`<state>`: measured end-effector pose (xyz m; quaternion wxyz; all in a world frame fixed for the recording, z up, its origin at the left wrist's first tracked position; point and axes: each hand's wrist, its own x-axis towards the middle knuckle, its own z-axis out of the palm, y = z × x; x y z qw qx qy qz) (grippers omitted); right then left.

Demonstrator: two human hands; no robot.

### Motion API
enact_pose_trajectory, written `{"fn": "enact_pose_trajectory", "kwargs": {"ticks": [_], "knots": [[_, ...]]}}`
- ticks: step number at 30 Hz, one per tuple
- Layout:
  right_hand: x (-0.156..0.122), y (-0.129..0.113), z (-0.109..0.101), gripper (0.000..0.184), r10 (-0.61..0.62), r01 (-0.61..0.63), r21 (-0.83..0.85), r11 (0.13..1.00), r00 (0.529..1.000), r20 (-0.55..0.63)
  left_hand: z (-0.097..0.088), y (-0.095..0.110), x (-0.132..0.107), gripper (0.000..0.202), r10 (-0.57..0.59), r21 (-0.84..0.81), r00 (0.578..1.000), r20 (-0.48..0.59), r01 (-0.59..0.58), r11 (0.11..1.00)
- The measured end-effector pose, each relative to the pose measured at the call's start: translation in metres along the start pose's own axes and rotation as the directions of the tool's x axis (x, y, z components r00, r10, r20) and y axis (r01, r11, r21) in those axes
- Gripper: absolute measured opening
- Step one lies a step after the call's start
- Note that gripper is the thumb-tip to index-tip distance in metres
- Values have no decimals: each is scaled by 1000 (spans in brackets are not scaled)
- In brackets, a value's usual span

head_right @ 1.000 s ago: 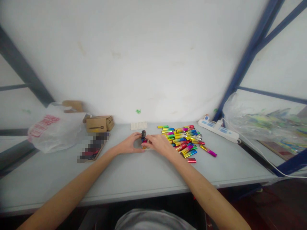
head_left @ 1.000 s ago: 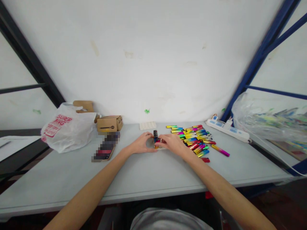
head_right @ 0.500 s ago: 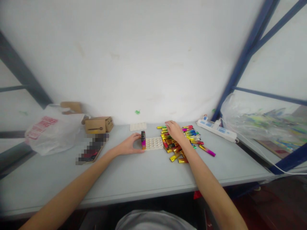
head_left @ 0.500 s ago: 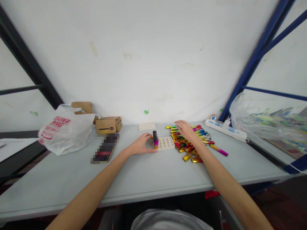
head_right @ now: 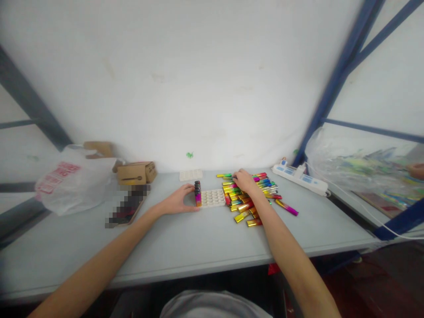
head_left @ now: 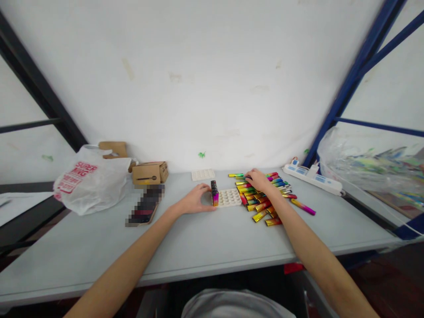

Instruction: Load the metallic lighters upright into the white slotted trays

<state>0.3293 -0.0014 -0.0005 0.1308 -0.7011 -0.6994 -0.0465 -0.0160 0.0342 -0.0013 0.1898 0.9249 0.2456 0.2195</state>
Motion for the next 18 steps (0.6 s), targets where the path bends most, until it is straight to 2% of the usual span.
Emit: {"fn": "enact_pose_trajectory", "kwargs": {"ticks": [2,4,8,10,12,15,18], "knots": [[-4,-5,-4,27,-13,16,38,999,996,-87,-1,0,0,65,1,-3,1000,2,-1,1000],[-9,-12,-11,31,-36,62,146,987,983,-180,-1,0,0,67,-2,-6,1000,12,2,1000],[-16,-29,-20,31,-73,202,359,911,936,-343,-2,0,0,68,-12,-7,1000,29,12,1000],[-19,-38,-21,32,-23,200,455,868,930,-366,-1,-1,0,68,-16,-9,999,28,16,1000],[-20,-47,-18,39,78,144,573,807,935,-345,-1,-2,0,69,-16,-11,999,29,16,1000],[-21,-61,-12,50,211,94,769,632,934,-287,0,-2,0,70,-13,-14,1000,28,14,1000],[-22,-74,-9,48,213,66,947,313,967,-138,-1,-1,0,69,-12,-22,1000,25,13,1000]]}}
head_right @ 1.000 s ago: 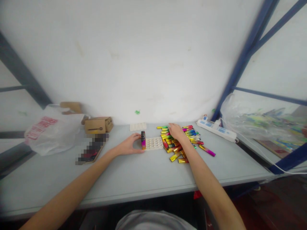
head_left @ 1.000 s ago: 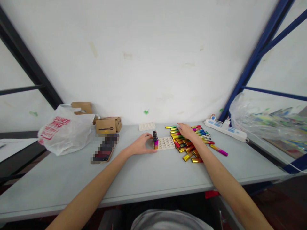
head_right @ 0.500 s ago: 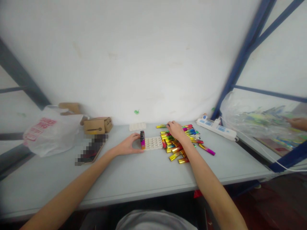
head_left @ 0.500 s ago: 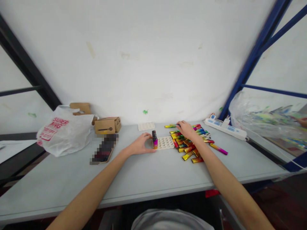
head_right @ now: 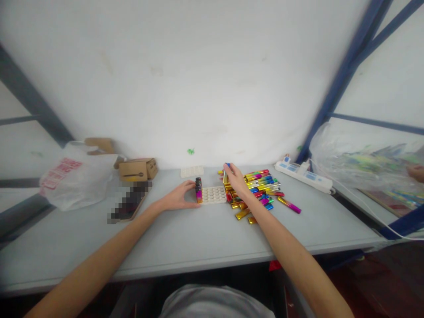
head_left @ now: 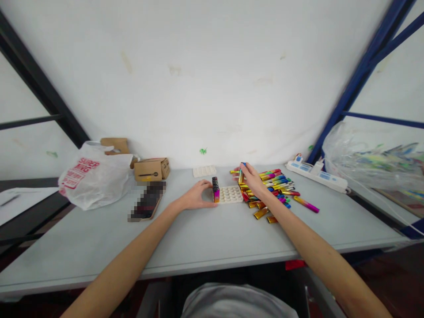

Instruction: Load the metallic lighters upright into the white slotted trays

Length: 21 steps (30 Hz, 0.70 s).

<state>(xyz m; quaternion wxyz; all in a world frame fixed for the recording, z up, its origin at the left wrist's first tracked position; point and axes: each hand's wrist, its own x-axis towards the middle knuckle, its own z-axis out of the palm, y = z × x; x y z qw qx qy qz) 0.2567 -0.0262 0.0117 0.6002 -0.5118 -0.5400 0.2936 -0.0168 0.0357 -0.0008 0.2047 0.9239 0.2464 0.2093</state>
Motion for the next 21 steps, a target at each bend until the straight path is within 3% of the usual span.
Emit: {"fn": "enact_pose_trajectory", "kwargs": {"ticks": [4,7,10,13,17,21], "knots": [[-8,-6,12,47,71,-114,242,964,981,178,-2,-1,-1,68,12,-12,1000,11,-12,1000],[-14,-11,19,46,85,-157,274,949,963,257,-3,-3,-2,70,25,-16,999,22,-24,1000],[-20,-13,26,48,173,-258,269,928,937,303,-2,-5,-3,71,25,-14,999,28,-25,1000],[-23,-12,32,55,196,-237,178,955,955,221,-2,-5,-3,70,26,-14,999,27,-26,1000],[-25,-8,37,54,76,-73,-61,995,996,45,-3,-2,-3,69,25,-24,999,27,-24,999],[-25,-5,37,46,-1,3,-219,976,1000,8,-4,-1,-3,69,12,-29,1000,20,-12,1000]]}}
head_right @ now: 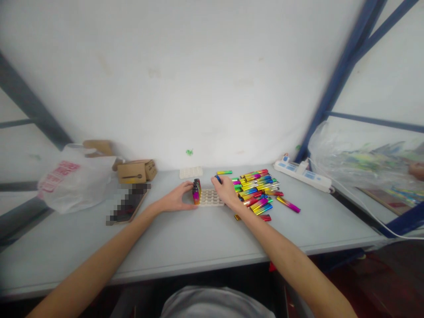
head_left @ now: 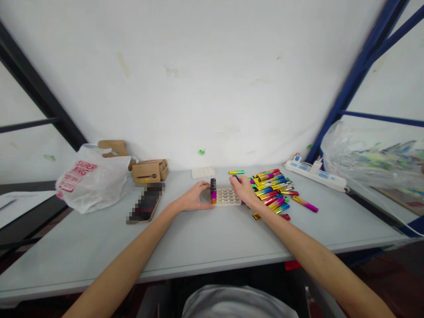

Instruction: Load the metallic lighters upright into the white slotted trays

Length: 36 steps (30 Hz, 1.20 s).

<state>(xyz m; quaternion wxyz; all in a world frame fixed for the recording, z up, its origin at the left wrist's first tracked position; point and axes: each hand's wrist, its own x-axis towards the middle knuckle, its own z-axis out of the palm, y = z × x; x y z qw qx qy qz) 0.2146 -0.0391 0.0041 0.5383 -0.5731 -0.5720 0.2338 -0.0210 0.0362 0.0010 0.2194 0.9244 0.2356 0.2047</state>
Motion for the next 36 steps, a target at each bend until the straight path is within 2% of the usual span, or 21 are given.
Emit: {"fn": "enact_pose_trajectory", "kwargs": {"ticks": [5,10,13,16,19,22,27,30,33,36], "knots": [[-2,-3,-2,44,-92,91,-122,988,996,-2,1,-1,1,69,6,-13,1000,-4,-6,1000],[-5,-10,-5,38,-135,148,-146,978,986,97,0,-1,1,70,9,-23,1000,3,-9,1000],[-5,-9,-6,38,-217,249,-192,949,961,172,-2,-1,0,69,13,-27,1000,25,-12,1000],[-4,-6,-7,40,-320,374,-306,875,923,215,-4,-1,-1,69,24,-21,998,54,-23,1000],[-3,-4,-7,39,-282,351,-393,850,933,223,-6,0,-2,69,34,-21,996,76,-33,999],[-2,-1,-7,37,-237,329,-406,852,936,260,-7,1,-2,70,46,-32,996,79,-43,999],[2,10,-6,29,-297,482,-459,746,858,418,-6,1,-1,70,57,-45,995,78,-53,998],[6,14,-2,22,-336,556,-477,681,816,471,-5,0,-2,72,46,-51,996,70,-43,998],[8,12,1,20,-297,555,-505,661,812,503,-5,-1,-2,73,26,-53,998,63,-23,998],[9,9,-3,27,-300,553,-464,692,805,511,-5,0,-3,74,18,-56,998,60,-14,998]]}}
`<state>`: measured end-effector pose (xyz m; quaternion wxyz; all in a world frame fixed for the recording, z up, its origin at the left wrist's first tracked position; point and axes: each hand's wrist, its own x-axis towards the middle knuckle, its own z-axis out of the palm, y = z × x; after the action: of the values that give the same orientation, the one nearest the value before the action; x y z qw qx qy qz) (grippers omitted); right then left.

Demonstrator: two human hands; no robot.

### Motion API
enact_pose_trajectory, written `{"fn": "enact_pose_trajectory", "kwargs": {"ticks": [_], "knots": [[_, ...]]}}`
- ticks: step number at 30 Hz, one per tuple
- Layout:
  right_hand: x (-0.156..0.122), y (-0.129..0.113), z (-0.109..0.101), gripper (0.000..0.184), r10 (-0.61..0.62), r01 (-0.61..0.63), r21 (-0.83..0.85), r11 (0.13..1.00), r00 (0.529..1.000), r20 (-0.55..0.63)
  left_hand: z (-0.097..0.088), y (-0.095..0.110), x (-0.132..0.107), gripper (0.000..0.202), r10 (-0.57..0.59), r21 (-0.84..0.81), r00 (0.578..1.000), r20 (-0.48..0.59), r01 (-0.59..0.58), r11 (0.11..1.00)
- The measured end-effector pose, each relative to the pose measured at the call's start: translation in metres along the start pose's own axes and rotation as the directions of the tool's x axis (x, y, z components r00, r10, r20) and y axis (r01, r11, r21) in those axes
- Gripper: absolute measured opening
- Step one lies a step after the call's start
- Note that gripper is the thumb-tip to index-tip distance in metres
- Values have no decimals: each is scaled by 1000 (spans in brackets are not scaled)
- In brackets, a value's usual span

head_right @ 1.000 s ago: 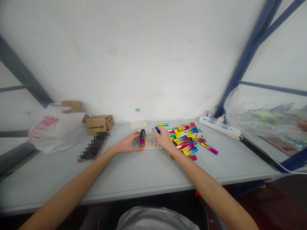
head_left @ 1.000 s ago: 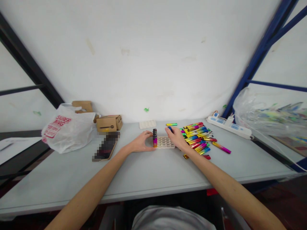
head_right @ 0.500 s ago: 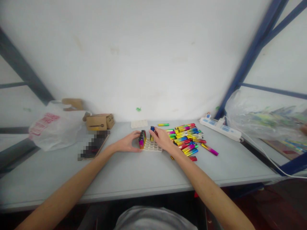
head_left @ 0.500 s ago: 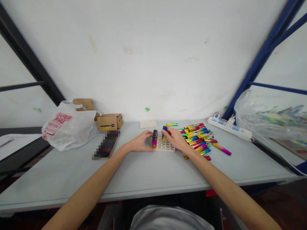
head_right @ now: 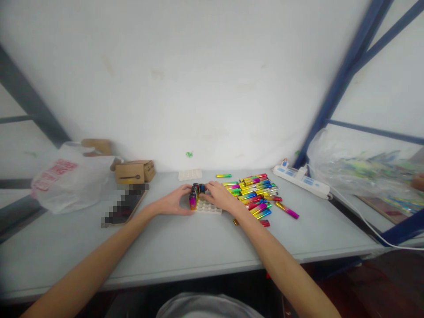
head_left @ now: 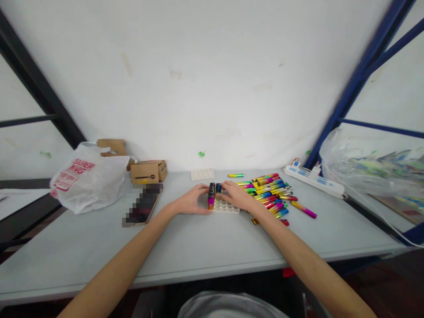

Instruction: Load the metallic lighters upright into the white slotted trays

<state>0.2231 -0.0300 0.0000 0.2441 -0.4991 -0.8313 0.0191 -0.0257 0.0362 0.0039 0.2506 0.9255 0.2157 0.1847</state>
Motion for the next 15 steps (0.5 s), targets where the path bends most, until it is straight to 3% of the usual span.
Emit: {"fn": "enact_pose_trajectory", "kwargs": {"ticks": [3,6,9,15], "knots": [[-4,14,-10,36,30,-24,73,997,996,-81,1,1,0,79,-21,1,1000,-9,21,1000],[-3,43,-20,39,178,-180,5,984,972,-153,2,3,1,79,-43,26,999,-16,43,999],[7,76,-25,36,304,-315,-147,938,948,-91,3,4,1,72,-40,33,999,-16,40,999],[37,102,-25,28,357,-345,-192,919,934,26,3,3,2,73,-34,23,999,-34,35,999]]}}
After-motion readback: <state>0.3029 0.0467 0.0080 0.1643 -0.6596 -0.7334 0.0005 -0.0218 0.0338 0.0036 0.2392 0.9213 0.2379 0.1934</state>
